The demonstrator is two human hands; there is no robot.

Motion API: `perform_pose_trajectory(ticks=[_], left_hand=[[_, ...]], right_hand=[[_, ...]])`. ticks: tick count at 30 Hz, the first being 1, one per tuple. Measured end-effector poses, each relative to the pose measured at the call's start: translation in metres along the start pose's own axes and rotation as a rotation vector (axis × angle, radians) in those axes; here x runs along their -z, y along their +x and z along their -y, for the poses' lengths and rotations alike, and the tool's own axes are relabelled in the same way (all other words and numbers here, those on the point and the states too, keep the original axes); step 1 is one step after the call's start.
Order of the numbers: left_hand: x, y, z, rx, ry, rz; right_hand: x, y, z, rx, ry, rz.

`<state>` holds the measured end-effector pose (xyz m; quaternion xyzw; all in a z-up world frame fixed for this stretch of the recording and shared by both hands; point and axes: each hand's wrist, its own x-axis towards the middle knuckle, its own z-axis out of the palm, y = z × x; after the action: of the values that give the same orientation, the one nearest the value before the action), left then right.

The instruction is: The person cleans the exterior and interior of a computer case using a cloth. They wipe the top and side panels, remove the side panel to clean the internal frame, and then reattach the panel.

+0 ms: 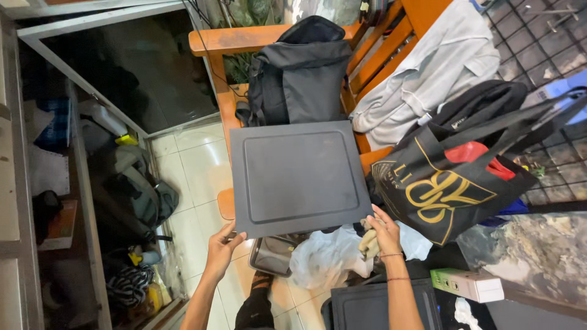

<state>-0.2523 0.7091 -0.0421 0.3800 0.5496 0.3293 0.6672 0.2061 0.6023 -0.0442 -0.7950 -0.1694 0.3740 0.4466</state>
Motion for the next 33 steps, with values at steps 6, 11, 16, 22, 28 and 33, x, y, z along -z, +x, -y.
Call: perform_pose_trajectory(ticks=[6,11,16,22,28,33], left_hand=[[0.003,0.001,-0.008,0.057,0.208,-0.005],[-0.006,-0.003,-0.011,-0.238,0.608,-0.054],[-0.030,-0.011,-0.035,-0.613,1.018,-0.107],[-0.057,0.002,-0.043,-0.870,0.977,0.040],[-0.069,0.015,-0.025,-0.800,1.103,0.004],[-0.072,0.004,-0.037,-0.830,1.035,-0.039]], right_hand=[[0.009,-0.008,0.018,-0.016,-0.182,-0.058],[0.005,-0.020,0.012,0.261,-0.460,-0.240],[-0.032,-0.079,0.078,0.427,-0.799,-0.146],[-0.074,-0.095,0.113,0.462,-0.758,0.099],[-0.095,-0.086,0.110,0.450,-0.808,0.198],[-0.098,-0.091,0.103,0.515,-0.723,0.201]])
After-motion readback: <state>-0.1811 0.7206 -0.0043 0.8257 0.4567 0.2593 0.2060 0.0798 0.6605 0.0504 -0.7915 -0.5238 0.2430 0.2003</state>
